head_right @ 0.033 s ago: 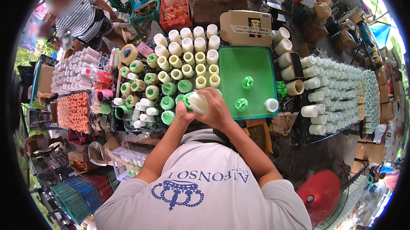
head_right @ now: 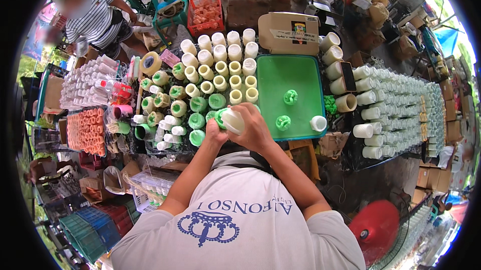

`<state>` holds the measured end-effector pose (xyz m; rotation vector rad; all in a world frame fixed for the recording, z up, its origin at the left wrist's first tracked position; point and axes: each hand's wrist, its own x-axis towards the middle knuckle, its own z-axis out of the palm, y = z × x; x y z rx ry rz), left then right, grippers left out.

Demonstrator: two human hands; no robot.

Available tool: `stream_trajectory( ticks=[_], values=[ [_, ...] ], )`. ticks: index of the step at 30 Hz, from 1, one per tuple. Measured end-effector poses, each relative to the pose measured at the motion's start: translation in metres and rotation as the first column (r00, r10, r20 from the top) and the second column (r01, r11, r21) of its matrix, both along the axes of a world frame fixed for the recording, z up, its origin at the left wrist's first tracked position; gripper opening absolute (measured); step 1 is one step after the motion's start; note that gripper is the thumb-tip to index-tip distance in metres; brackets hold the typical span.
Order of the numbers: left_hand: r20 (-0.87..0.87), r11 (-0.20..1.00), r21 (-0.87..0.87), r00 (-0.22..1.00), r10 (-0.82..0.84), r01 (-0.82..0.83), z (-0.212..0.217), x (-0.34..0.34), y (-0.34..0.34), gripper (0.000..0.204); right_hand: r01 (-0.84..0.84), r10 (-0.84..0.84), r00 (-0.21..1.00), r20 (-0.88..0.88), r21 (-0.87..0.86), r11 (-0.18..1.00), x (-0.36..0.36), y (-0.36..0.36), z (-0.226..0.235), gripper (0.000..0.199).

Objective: The person repeatedly picks up a white cylindrical candle and a green plastic base, then presses them together to assemble them. The assembled units are placed onto a green tray on the table.

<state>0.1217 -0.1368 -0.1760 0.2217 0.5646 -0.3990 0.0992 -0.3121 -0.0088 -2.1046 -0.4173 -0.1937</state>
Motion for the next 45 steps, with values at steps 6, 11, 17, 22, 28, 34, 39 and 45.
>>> stream_trajectory(
  ticks=[6,11,17,22,28,34,39,45],
  values=[
    [-0.061,0.994,0.105,0.997,0.036,-0.030,0.014,0.004,0.016,0.042,0.073,-0.044,0.989,-0.144,0.199,0.977,0.004,-0.020,0.000,0.073],
    [-0.006,0.998,0.065,1.000,0.013,-0.013,0.034,0.004,0.029,0.044,0.332,0.364,0.820,-0.442,0.885,0.327,0.010,-0.039,-0.017,0.069],
    [0.084,0.969,0.208,0.990,0.115,-0.130,0.067,0.003,0.028,0.035,0.437,0.558,0.738,-0.380,0.899,0.035,0.008,-0.043,-0.017,0.067],
    [0.168,0.902,0.364,0.969,0.179,-0.230,0.060,-0.002,0.039,0.024,0.433,0.441,0.699,-0.564,0.823,0.367,0.007,-0.035,-0.055,0.064],
    [0.234,0.840,0.401,0.928,0.291,-0.365,0.071,-0.012,0.051,0.030,0.432,0.249,0.431,-0.867,0.441,0.787,0.005,-0.020,-0.118,0.053],
    [0.153,0.848,0.334,0.912,0.381,-0.411,0.075,-0.025,0.085,0.038,0.014,0.012,0.733,-0.681,0.033,0.999,-0.013,0.033,-0.148,0.050],
    [0.088,0.915,0.057,0.915,0.393,-0.398,0.087,-0.047,0.122,0.062,-0.124,0.036,0.750,-0.660,-0.087,0.988,-0.010,0.065,-0.164,0.035],
    [0.196,0.935,0.153,0.937,0.290,-0.321,0.089,-0.058,0.144,0.056,-0.341,0.178,0.855,-0.486,-0.270,0.900,-0.007,0.106,-0.157,0.021]
  ],
)
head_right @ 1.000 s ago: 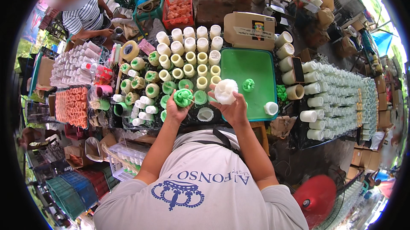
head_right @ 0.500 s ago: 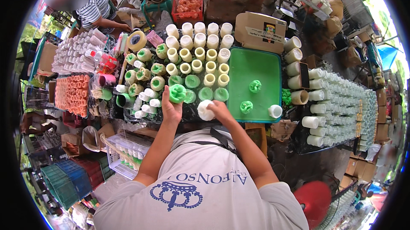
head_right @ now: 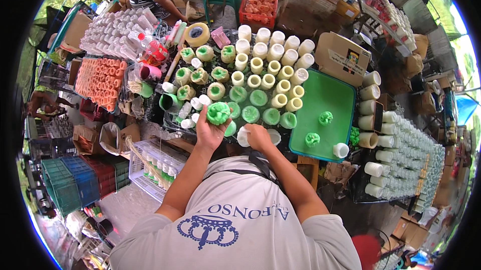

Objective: The person repeatedly picks up a white cylindrical candle and a green plastic base, then presses them together to assemble them. The assembled units are placed onto a green tray on the table.

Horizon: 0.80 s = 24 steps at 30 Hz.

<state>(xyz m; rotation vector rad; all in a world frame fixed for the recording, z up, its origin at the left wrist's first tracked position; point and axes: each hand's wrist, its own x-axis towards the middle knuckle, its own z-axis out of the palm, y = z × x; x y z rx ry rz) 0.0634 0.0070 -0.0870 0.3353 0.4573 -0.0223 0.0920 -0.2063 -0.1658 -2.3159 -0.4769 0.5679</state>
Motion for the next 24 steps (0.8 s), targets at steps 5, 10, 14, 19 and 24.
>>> stream_trajectory(
  ticks=[5,10,14,19,24],
  values=[
    [0.114,0.948,0.308,0.993,0.040,-0.074,0.007,0.000,-0.001,0.038,0.022,-0.013,0.997,0.072,-0.122,0.992,-0.005,0.009,0.000,0.022],
    [0.208,0.853,0.495,0.976,0.069,-0.166,0.010,0.001,-0.002,0.037,0.006,0.044,0.978,0.204,-0.237,0.971,-0.006,0.007,-0.014,0.020],
    [0.231,0.800,0.574,0.972,0.045,-0.174,0.013,-0.003,-0.005,0.037,0.042,0.092,0.950,0.299,-0.416,0.908,-0.011,0.010,-0.019,0.029],
    [0.195,0.893,0.448,0.980,-0.050,-0.044,0.015,0.004,-0.005,0.035,0.107,0.145,0.916,0.373,-0.577,0.810,-0.002,0.003,-0.037,0.036],
    [0.061,0.982,0.087,0.983,-0.172,0.166,-0.012,0.024,-0.011,0.041,0.208,-0.112,0.972,0.208,-0.528,0.824,0.007,0.002,-0.020,0.018]
  ],
)
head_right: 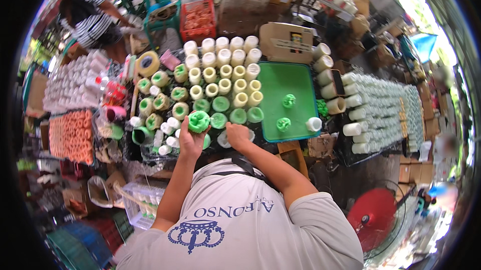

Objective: The person repeatedly picks up a white cylindrical candle and a green plastic base, then presses them together to assemble them. The assembled units are placed onto a green tray on the table.

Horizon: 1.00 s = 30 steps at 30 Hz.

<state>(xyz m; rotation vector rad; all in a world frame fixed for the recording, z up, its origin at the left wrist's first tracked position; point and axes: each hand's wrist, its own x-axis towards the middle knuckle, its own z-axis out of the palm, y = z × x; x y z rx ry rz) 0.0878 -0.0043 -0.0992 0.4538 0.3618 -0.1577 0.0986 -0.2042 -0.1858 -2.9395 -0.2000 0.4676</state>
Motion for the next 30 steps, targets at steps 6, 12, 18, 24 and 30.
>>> stream_trajectory(
  ticks=[6,12,18,24,30],
  values=[
    [-0.099,0.981,-0.012,0.976,-0.193,0.193,-0.021,0.014,-0.035,0.047,0.197,-0.096,0.980,-0.174,0.790,0.580,0.000,-0.036,0.050,0.061],
    [-0.049,0.950,-0.106,0.953,-0.299,0.293,-0.026,0.012,-0.101,0.043,0.262,-0.158,0.964,-0.215,0.880,0.396,-0.014,-0.068,0.105,0.100],
    [0.087,0.866,-0.077,0.869,-0.487,0.494,-0.026,0.017,-0.153,0.040,0.272,-0.427,0.903,-0.054,0.840,0.469,-0.017,-0.117,0.095,0.085],
    [0.029,0.689,0.230,0.703,-0.711,0.687,-0.019,0.018,-0.193,0.057,0.387,-0.465,0.868,-0.171,0.820,0.421,-0.039,-0.185,0.098,0.086],
    [-0.107,0.534,0.519,0.671,-0.734,0.667,-0.010,0.023,-0.185,0.046,0.508,-0.688,0.715,0.121,0.586,0.631,-0.064,-0.262,0.079,0.081]
  ],
)
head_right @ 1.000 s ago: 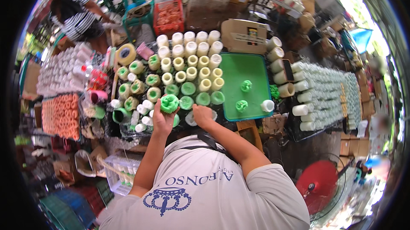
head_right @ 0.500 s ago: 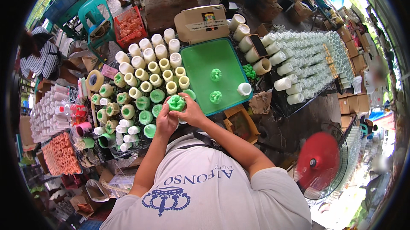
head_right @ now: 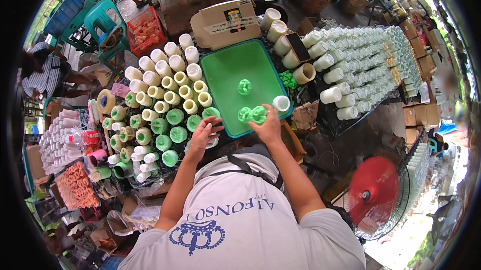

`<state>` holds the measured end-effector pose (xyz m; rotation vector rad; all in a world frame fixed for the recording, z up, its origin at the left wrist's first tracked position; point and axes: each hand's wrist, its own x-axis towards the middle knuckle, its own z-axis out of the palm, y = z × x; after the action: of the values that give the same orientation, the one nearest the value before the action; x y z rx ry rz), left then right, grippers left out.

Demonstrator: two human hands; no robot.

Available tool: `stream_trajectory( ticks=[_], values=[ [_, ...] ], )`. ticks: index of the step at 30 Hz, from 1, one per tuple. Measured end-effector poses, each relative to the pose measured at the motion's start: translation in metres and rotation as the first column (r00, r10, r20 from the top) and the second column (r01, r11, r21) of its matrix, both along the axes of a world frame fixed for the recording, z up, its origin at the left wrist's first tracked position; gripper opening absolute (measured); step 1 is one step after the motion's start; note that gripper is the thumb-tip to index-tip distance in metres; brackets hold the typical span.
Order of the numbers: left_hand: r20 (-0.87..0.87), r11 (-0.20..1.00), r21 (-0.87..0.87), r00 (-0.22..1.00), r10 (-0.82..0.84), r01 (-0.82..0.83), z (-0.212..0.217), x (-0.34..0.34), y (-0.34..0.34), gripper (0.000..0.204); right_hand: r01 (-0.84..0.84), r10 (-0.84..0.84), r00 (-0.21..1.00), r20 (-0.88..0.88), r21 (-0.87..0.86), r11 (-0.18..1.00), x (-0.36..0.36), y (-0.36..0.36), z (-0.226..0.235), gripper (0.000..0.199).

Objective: The person repeatedly picks up a white cylindrical candle and a green plastic base, then presses them together to assemble them. The assembled units are placed onto a green tray on the table.

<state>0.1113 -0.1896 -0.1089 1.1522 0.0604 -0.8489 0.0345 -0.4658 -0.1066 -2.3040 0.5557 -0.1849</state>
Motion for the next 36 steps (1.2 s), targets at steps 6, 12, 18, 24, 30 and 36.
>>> stream_trajectory(
  ticks=[6,12,18,24,30,36],
  values=[
    [0.542,0.673,0.738,0.641,-0.544,-0.052,-0.019,-0.016,0.063,0.042,0.062,-0.084,0.993,-0.085,-0.241,0.969,0.001,-0.021,-0.039,0.077],
    [0.253,0.232,0.967,0.394,-0.883,-0.101,-0.029,-0.047,0.087,0.065,0.007,-0.074,0.984,-0.163,-0.379,0.925,0.016,-0.017,-0.067,0.078],
    [0.278,0.199,0.957,0.482,-0.831,-0.210,-0.047,-0.051,0.073,0.059,-0.022,-0.075,0.968,-0.238,-0.383,0.924,0.011,-0.016,-0.080,0.079],
    [0.387,0.242,0.913,0.518,-0.762,-0.327,-0.073,-0.053,0.079,0.042,-0.047,-0.035,0.954,-0.298,-0.263,0.964,0.010,-0.017,-0.070,0.088],
    [0.534,0.330,0.844,0.598,-0.598,-0.424,-0.082,-0.052,0.099,0.033,-0.231,0.140,0.926,-0.350,-0.234,0.944,0.019,0.009,0.023,0.068],
    [0.448,0.747,0.564,0.890,0.080,-0.352,-0.050,-0.042,0.110,0.031,-0.372,0.552,0.828,-0.101,0.638,0.674,0.057,0.077,0.038,0.049]
  ],
)
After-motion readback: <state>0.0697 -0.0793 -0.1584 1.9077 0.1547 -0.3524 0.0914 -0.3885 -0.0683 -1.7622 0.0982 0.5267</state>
